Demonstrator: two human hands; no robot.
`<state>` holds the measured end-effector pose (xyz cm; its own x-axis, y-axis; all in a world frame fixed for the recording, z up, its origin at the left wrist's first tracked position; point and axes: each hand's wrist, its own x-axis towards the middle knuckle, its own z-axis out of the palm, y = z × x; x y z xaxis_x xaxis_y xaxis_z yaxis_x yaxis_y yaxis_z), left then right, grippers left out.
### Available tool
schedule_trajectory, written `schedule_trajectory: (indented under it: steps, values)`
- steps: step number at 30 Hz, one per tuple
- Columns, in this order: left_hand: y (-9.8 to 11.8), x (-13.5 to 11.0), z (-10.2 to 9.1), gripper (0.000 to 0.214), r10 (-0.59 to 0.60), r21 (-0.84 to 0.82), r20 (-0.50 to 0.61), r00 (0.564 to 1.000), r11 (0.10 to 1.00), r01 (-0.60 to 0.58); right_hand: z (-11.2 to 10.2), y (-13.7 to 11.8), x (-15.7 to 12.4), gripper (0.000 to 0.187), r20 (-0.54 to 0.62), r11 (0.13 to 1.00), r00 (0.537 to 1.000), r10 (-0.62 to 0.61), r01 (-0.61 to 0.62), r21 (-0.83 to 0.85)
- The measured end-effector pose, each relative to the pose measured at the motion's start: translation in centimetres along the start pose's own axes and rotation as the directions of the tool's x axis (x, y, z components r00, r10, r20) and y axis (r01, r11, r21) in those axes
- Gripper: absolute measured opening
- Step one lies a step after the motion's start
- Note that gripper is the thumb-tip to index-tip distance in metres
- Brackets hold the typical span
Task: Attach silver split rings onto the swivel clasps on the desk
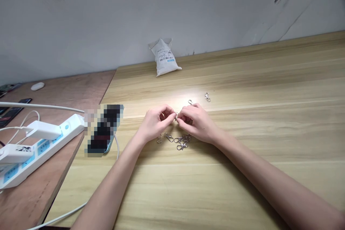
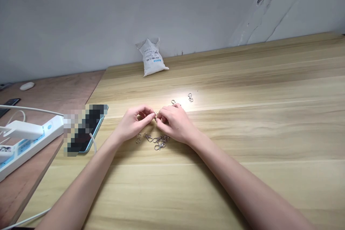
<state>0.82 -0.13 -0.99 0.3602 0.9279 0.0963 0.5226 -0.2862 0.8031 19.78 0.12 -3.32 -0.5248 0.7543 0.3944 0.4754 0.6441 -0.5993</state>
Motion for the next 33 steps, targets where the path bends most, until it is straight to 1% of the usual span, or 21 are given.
schedule_trajectory:
  steps: [8,13,18,22,33]
  values:
    - [-0.2,-0.05,-0.01,0.018,-0.003,-0.002,0.022,1.0,1.0,0.003,0.07,0.09,-0.06,0.018,0.015,1.0,1.0,0.008,-0.008,-0.003]
    - [-0.38,-0.05,0.22,0.02,-0.028,-0.011,0.047,0.998,1.0,0.028,0.09,0.13,0.02,0.016,0.031,1.0,0.999,0.011,-0.011,-0.008]
    - [-0.41,-0.07,0.52,0.017,-0.029,0.044,0.044,0.999,0.999,0.027,0.17,0.26,-0.1,0.015,0.04,0.999,0.999,0.011,-0.009,-0.047]
    - [-0.34,-0.08,0.46,0.017,-0.027,0.058,0.057,0.998,0.998,0.024,0.18,0.32,-0.14,0.015,0.041,0.999,0.999,0.006,-0.004,-0.046]
    - [-0.18,0.02,0.14,0.02,-0.032,0.006,0.063,0.997,0.999,0.032,0.1,0.1,-0.07,0.016,0.01,0.999,1.0,-0.004,0.004,-0.038]
